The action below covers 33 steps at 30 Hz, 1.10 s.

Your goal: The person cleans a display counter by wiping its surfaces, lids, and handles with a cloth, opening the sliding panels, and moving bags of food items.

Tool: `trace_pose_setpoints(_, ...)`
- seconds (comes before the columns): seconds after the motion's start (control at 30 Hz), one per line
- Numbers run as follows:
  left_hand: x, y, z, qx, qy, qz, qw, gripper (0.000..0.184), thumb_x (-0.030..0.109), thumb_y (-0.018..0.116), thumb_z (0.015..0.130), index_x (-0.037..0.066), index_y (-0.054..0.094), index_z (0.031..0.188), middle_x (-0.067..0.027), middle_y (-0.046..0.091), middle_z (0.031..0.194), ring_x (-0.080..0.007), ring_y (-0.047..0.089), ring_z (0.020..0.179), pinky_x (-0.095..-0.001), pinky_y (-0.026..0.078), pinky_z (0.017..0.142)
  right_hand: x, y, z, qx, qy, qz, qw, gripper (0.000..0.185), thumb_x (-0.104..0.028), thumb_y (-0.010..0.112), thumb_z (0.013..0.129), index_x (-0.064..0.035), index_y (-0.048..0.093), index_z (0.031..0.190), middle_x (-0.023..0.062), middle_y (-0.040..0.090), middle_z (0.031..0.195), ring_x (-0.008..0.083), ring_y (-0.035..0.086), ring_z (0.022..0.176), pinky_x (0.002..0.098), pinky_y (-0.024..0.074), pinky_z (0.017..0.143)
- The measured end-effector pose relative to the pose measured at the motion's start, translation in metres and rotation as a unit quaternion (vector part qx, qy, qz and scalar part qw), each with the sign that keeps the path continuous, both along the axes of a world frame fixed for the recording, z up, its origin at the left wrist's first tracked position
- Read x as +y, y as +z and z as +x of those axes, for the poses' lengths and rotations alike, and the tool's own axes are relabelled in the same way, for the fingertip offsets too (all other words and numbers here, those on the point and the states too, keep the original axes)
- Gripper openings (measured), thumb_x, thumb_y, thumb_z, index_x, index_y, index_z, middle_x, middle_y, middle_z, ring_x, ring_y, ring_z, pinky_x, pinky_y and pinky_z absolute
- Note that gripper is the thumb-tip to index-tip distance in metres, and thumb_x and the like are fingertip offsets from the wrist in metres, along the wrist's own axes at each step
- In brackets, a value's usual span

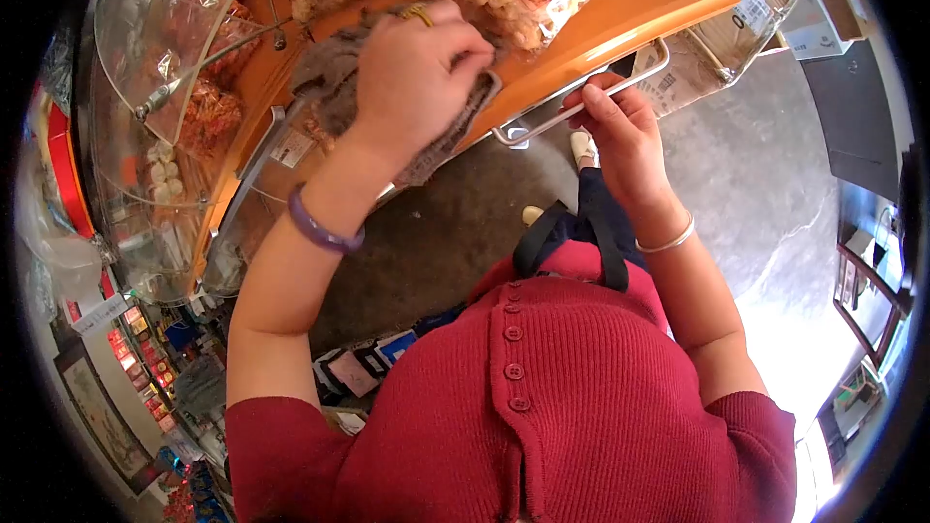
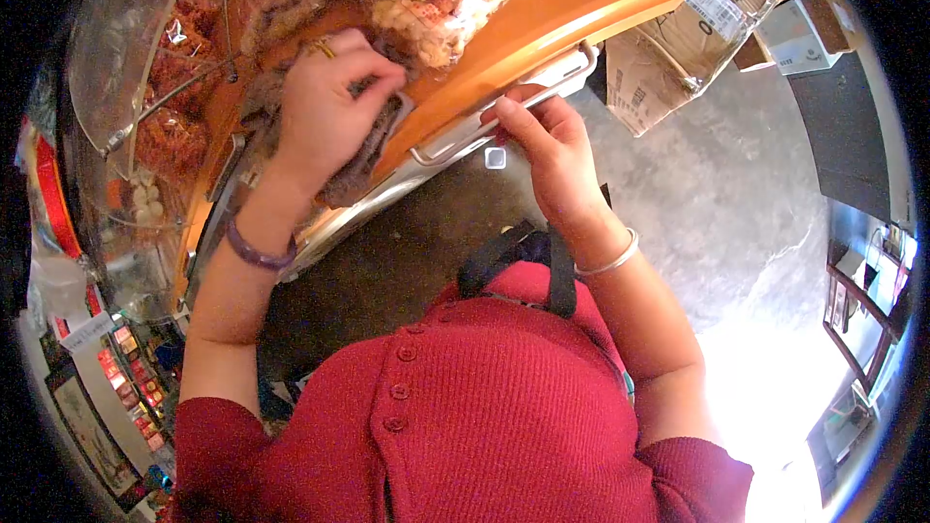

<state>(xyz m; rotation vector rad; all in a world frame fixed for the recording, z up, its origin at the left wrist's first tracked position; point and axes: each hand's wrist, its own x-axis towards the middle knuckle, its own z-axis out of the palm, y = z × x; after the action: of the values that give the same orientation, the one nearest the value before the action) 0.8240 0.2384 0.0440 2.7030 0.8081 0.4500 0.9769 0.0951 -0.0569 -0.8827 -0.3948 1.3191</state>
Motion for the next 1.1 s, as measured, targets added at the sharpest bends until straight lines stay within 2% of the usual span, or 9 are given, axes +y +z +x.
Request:
trace_pose_setpoints(0.1,0.016,-0.005,0.004,0.014,0.047,-0.004,0.999,0.010,0.012,0.070,0.072,0.003,0.066,0.075,-0.0112,0.059,0.073,-0.0268,0.060,0.070,-0.0335,0.046,0.063,-0.001,0.002,-0.002,0.003,-0.006,-0.006,1.000,0.015,-0.018,0.054,0.092,-0.0043,0.056,0.099,0.0064,0.063,0.090,0.0134,0.057,0.083,0.0270,0.0445,0.076)
trace_pose_setpoints(0.17,0.029,-0.008,0.013,0.006,0.089,0.116,0.989,0.011,0.013,0.070,0.072,0.003,0.067,0.077,-0.0108,0.059,0.073,-0.0266,0.060,0.070,-0.0327,0.046,0.064,0.001,0.003,0.000,0.001,-0.008,0.003,1.000,0.015,-0.018,0.054,0.092,-0.0043,0.056,0.099,0.0065,0.063,0.090,0.0135,0.058,0.083,0.0269,0.0445,0.076)
trace_pose_setpoints(0.27,0.018,-0.010,0.010,-0.017,0.075,0.057,0.995,0.009,0.019,0.066,0.073,0.011,0.067,0.070,-0.0063,0.058,0.072,-0.0311,0.059,0.068,-0.0412,0.046,0.061,0.000,-0.001,0.001,-0.010,0.002,0.001,1.000,0.016,-0.018,0.054,0.092,-0.0043,0.056,0.099,0.0067,0.063,0.090,0.0137,0.058,0.083,0.0265,0.0443,0.075)
trace_pose_setpoints(0.4,0.021,-0.005,0.006,0.001,0.071,0.012,0.997,0.011,0.014,0.067,0.074,0.004,0.068,0.078,-0.0115,0.062,0.078,-0.0312,0.062,0.075,-0.0348,0.048,0.066,-0.003,0.001,-0.002,-0.007,-0.003,-0.009,1.000,0.016,-0.018,0.054,0.093,-0.0041,0.056,0.099,0.0069,0.063,0.090,0.0133,0.057,0.084,0.0265,0.0442,0.075)
trace_pose_setpoints(0.53,0.052,-0.015,0.007,-0.005,0.107,0.187,0.976,0.009,0.019,0.066,0.073,0.011,0.068,0.070,-0.0052,0.062,0.074,-0.0308,0.061,0.068,-0.0403,0.048,0.062,-0.001,0.002,0.001,-0.028,0.005,-0.005,1.000,0.016,-0.019,0.054,0.093,-0.0038,0.055,0.099,0.0070,0.063,0.090,0.0134,0.057,0.084,0.0268,0.0441,0.076)
trace_pose_setpoints(0.6,0.040,-0.017,0.004,-0.003,0.103,0.183,0.978,0.008,0.019,0.066,0.072,0.011,0.069,0.073,-0.0051,0.060,0.073,-0.0287,0.059,0.067,-0.0396,0.044,0.064,-0.002,0.001,0.000,-0.025,0.000,-0.002,1.000,0.016,-0.019,0.054,0.093,-0.0038,0.055,0.099,0.0069,0.063,0.090,0.0134,0.057,0.084,0.0269,0.0441,0.076)
trace_pose_setpoints(0.67,0.014,-0.009,-0.005,0.006,-0.009,0.033,0.999,0.009,0.018,0.066,0.072,0.013,0.071,0.077,-0.0021,0.058,0.074,-0.0245,0.056,0.071,-0.0379,0.040,0.066,-0.002,0.001,-0.002,-0.018,0.000,0.000,1.000,0.016,-0.019,0.054,0.093,-0.0038,0.055,0.098,0.0069,0.063,0.090,0.0134,0.057,0.084,0.0270,0.0441,0.076)
trace_pose_setpoints(0.9,0.022,-0.005,-0.019,0.088,-0.016,0.197,0.976,0.027,0.013,0.061,0.076,0.021,0.070,0.100,0.0013,0.054,0.085,-0.0216,0.053,0.083,-0.0367,0.036,0.074,-0.001,0.002,0.002,-0.016,-0.008,-0.003,1.000,0.017,-0.017,0.057,0.091,-0.0015,0.056,0.097,0.0069,0.064,0.089,0.0128,0.056,0.081,0.0271,0.0443,0.076)
trace_pose_setpoints(1.1,0.009,0.008,-0.041,0.147,-0.091,0.172,0.970,0.036,0.009,0.058,0.077,0.020,0.066,0.110,-0.0048,0.054,0.091,-0.0251,0.054,0.087,-0.0401,0.039,0.074,-0.002,0.004,0.002,-0.019,-0.002,-0.011,1.000,0.017,-0.018,0.056,0.091,-0.0019,0.056,0.098,0.0072,0.064,0.090,0.0132,0.056,0.083,0.0274,0.0442,0.077)
